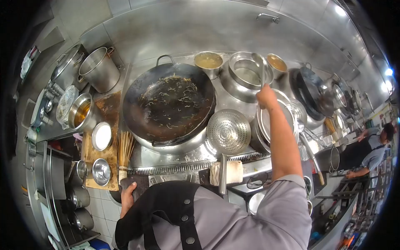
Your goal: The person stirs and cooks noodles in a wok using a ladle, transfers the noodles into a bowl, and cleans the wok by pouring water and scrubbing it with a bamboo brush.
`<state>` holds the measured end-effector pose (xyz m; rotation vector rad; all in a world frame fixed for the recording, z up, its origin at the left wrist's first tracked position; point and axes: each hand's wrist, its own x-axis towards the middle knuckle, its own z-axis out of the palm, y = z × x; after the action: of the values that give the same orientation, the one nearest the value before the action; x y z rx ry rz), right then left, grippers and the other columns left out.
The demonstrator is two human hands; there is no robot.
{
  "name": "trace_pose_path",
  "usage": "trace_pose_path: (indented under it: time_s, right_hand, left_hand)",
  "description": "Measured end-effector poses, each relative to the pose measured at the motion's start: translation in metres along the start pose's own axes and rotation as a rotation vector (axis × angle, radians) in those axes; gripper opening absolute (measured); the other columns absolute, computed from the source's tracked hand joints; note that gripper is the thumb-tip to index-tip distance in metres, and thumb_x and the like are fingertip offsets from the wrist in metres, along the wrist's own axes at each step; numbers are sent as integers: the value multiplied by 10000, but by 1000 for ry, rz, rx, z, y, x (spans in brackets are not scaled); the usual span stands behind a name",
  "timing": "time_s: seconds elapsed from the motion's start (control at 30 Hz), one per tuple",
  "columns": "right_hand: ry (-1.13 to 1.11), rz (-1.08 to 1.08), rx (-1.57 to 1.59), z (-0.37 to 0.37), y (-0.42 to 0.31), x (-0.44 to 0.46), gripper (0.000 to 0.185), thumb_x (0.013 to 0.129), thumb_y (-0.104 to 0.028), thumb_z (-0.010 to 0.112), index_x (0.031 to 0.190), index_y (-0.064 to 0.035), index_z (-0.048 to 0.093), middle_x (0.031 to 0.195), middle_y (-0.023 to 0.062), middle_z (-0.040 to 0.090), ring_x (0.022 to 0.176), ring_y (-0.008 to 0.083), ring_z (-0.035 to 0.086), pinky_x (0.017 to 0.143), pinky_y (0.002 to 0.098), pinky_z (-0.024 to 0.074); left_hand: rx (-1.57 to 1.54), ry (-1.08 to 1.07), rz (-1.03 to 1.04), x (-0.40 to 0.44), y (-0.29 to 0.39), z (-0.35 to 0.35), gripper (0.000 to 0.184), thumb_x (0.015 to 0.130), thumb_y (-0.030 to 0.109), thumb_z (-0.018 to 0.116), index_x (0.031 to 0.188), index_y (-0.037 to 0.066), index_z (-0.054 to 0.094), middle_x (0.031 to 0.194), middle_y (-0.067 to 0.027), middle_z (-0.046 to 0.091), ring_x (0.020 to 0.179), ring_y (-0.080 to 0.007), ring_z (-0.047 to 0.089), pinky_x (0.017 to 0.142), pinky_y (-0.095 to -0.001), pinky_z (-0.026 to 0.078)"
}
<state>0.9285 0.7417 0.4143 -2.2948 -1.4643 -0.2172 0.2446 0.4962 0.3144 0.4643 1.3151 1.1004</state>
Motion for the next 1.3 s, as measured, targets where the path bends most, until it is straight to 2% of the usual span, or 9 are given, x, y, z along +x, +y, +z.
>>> trace_pose_path:
  time_s: [0.07,0.1,0.17,0.4,0.67,0.83,1.03,1.17,1.3]
  right_hand:
    - [-649,324,621,-35,8,3,195,870,-61,603,1053,-2,576,678,62,565,551,169,575,450,300,447]
    - [-423,734,1422,-33,8,-3,73,873,-66,614,878,-31,551,668,53,543,561,157,554,450,266,427]
    - [-475,839,1940,-58,7,-26,141,874,-56,618,779,-67,515,674,42,547,569,139,539,459,249,413]
    - [-803,678,2576,-92,-28,-119,120,926,-95,577,858,-8,533,758,36,542,616,117,549,509,255,433]
    - [-882,485,2649,-178,-108,-243,365,974,-119,530,1208,159,498,871,52,542,650,98,537,527,259,431]
    - [-918,500,2532,-210,-149,-311,262,969,-128,550,1154,57,539,878,47,547,655,88,537,507,255,426]
    - [-652,556,1676,-239,-195,-375,223,905,-88,599,1113,-69,522,806,44,583,566,87,533,425,227,402]
    - [-323,312,961,-171,-186,-448,732,824,-20,637,1506,-113,386,756,51,585,516,120,539,431,279,424]
    - [-324,491,803,-96,-148,-545,838,829,-13,652,1578,-206,331,765,63,602,580,144,580,526,306,488]
  left_hand:
    - [108,-127,106,-6,24,31,477,858,136,753,1276,16,555,1071,-86,664,912,-195,666,794,-343,553]
    - [186,-182,201,-4,32,42,543,839,114,763,1316,14,524,1112,-95,651,972,-209,654,848,-353,538]
    - [430,-294,494,-2,49,68,657,809,106,783,1379,13,471,1196,-121,615,1090,-233,616,952,-373,500]
    - [1200,-423,1026,24,73,168,775,770,218,812,1435,99,430,1375,-238,544,1221,-443,572,1017,-471,488]
    - [1377,-406,1079,40,79,162,661,748,142,746,1341,88,459,1138,-286,607,975,-481,661,838,-536,543]
    - [1370,-467,1085,35,95,145,630,750,138,736,1320,98,470,1103,-289,616,962,-492,662,833,-547,542]
    - [1298,-463,1131,54,81,134,662,749,138,739,1344,105,453,1150,-305,599,971,-502,656,843,-548,542]
    - [1305,-505,1063,59,78,131,745,751,192,776,1410,134,433,1278,-269,571,1097,-476,619,916,-526,522]
    - [1215,-474,1106,63,72,127,741,759,176,786,1408,132,430,1303,-256,555,1125,-486,601,933,-520,518]
